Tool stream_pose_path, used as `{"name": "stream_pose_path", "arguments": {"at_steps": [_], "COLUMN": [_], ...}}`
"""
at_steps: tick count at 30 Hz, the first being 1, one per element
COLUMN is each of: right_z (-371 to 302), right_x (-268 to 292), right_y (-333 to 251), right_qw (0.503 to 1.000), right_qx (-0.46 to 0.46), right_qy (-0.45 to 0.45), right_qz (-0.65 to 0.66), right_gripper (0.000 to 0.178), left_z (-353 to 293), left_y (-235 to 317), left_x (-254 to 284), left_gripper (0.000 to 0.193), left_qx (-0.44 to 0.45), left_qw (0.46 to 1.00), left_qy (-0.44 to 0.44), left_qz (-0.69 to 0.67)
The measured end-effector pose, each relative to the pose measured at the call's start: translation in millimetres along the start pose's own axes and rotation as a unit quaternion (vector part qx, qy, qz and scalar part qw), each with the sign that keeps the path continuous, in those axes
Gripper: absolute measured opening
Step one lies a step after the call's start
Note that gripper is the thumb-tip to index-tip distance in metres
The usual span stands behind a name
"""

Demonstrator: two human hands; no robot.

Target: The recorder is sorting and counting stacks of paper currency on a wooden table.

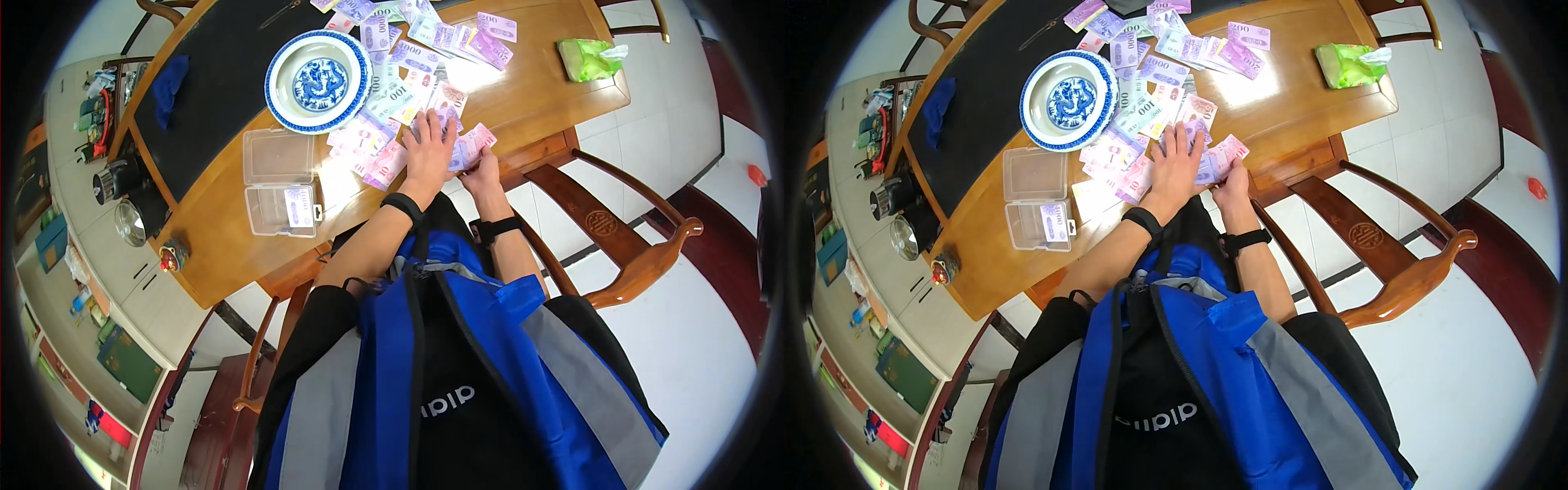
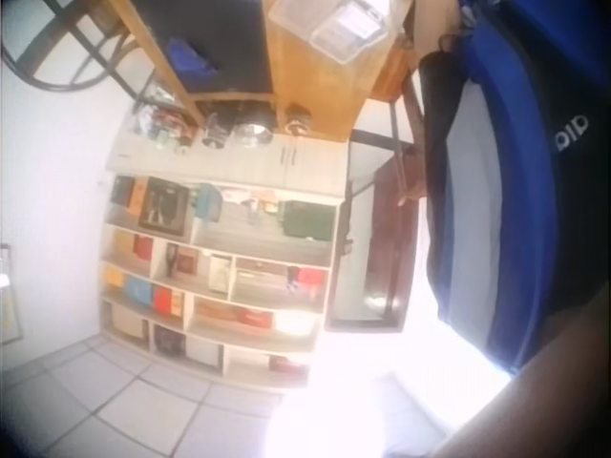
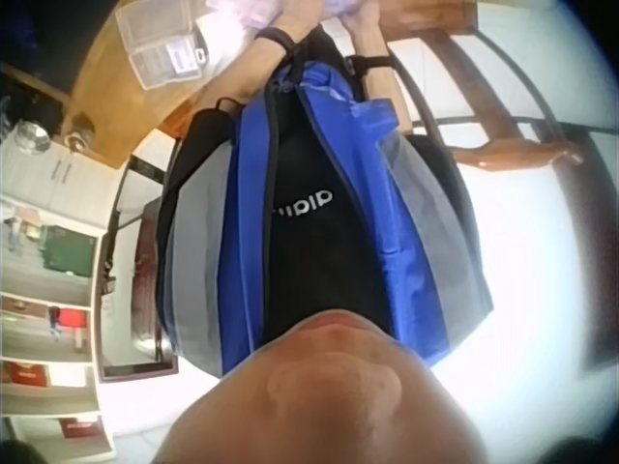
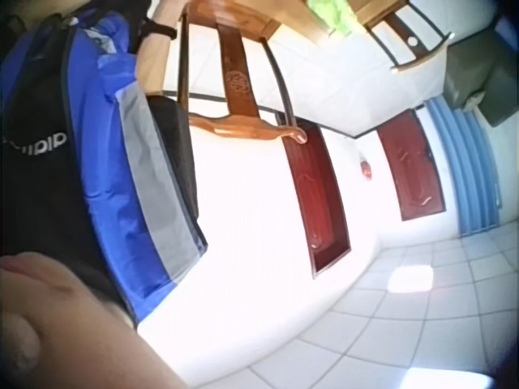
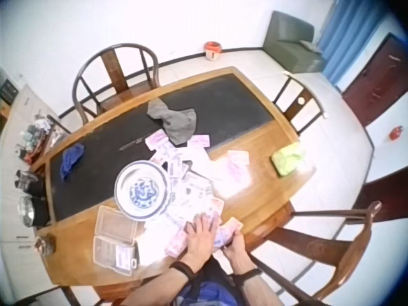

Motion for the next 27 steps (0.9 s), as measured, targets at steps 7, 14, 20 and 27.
{"name": "stream_pose_path", "arguments": {"at_steps": [7, 14, 20, 27], "right_z": [-3.2, -3.4, -9.8, -18.0], "right_x": [13.4, 40.0, 19.4, -5.5], "right_y": [12.2, 20.2, 19.3, 8.7], "right_qw": [0.998, 0.991, 0.995, 0.991], "right_qx": [-0.059, -0.029, -0.069, -0.082], "right_qy": [0.020, 0.020, -0.050, -0.085], "right_qz": [-0.030, -0.126, -0.048, -0.068], "right_gripper": [0.033, 0.034, 0.048, 0.047], "left_z": [-3.3, -11.1, -17.9, -25.9], "left_y": [9.3, 14.4, 7.3, 0.9], "left_x": [-8.3, -3.1, 25.6, 11.2], "left_gripper": [0.071, 0.064, 0.079, 0.064], "left_qx": [-0.027, -0.071, -0.063, -0.044], "left_qw": [0.998, 0.995, 0.995, 0.985], "left_qy": [0.038, 0.072, 0.051, -0.035], "left_qz": [0.036, 0.012, -0.062, -0.165]}}
Point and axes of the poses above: each hand's wrist, its own z-axis towards the middle knuckle, its own x-axis out of the back of the hand, y = z × x, the point moved 9 cm from there along z, towards the middle knuckle, and after that the axes turned 8 degrees about x, right-handed, at the moved point
